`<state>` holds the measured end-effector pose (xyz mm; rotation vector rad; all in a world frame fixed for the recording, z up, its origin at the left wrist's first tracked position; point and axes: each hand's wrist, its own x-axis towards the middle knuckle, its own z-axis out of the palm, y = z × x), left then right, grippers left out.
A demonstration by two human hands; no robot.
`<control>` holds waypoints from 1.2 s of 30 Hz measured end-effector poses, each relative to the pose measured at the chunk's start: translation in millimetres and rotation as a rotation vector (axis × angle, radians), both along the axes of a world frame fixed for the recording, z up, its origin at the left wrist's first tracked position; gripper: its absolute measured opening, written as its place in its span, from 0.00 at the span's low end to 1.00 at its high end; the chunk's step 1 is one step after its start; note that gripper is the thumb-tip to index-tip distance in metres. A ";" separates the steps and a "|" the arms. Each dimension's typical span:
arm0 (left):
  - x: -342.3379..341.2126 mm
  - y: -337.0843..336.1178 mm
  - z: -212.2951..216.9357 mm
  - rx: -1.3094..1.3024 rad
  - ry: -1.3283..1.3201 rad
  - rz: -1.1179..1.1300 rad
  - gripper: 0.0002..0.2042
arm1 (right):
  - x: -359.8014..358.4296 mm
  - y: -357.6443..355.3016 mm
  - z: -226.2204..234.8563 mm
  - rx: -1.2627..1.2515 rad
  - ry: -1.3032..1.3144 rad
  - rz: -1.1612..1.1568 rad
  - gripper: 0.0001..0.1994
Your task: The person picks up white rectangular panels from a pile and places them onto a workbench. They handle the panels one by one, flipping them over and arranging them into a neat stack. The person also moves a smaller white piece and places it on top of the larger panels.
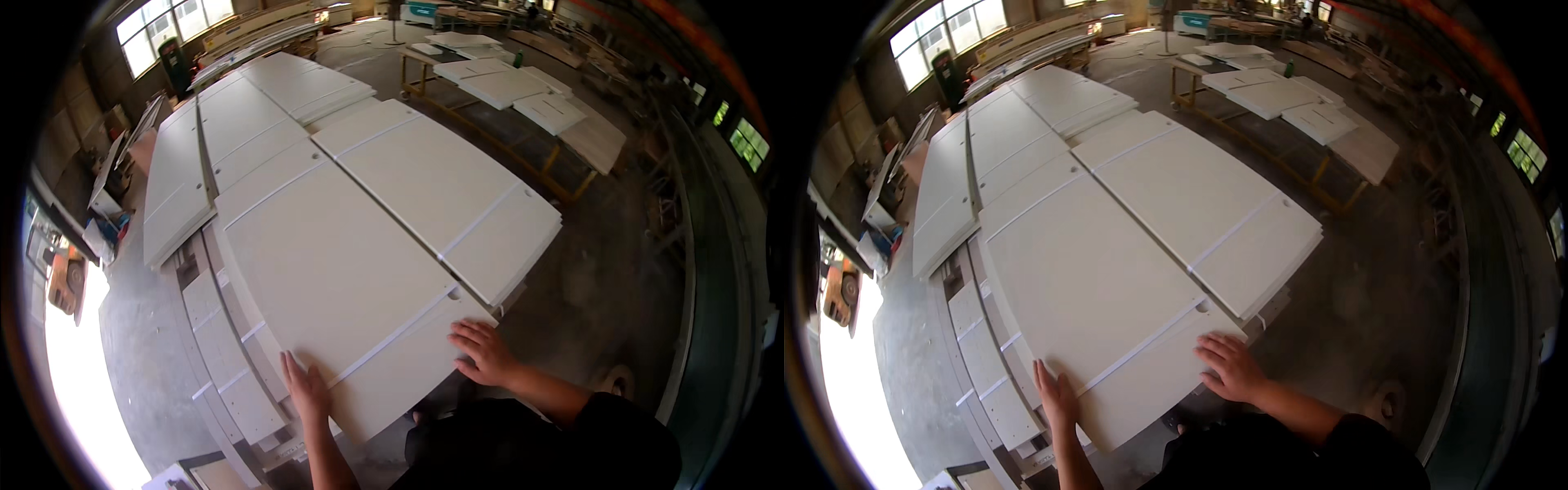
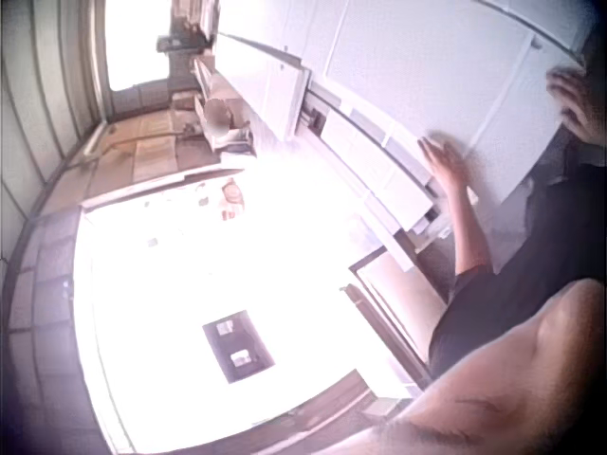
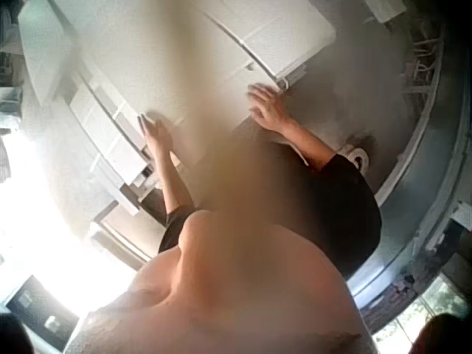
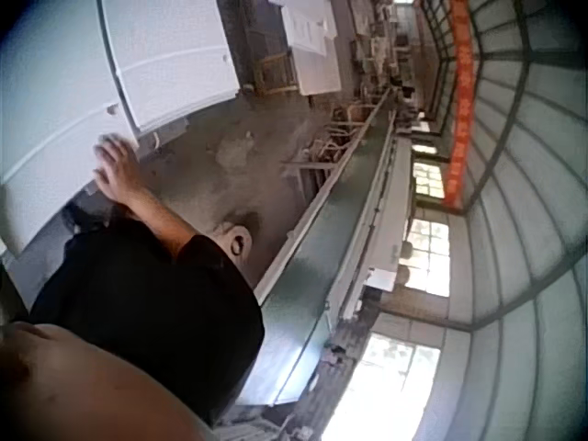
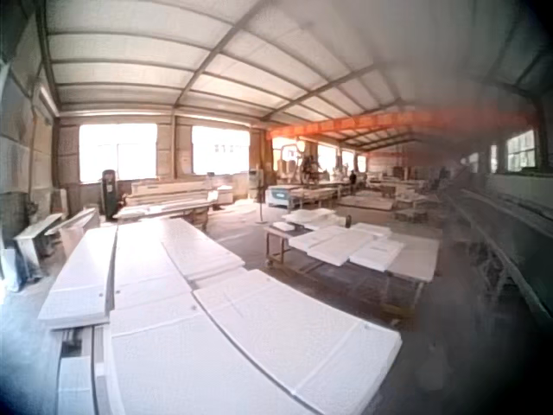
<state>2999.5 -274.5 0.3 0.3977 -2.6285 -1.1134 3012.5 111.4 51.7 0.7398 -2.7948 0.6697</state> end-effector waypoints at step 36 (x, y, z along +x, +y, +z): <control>-245.1 1028.4 15.0 0.133 0.187 -1.575 0.10 | 30.8 702.2 -189.0 -0.543 -0.755 -1.040 0.20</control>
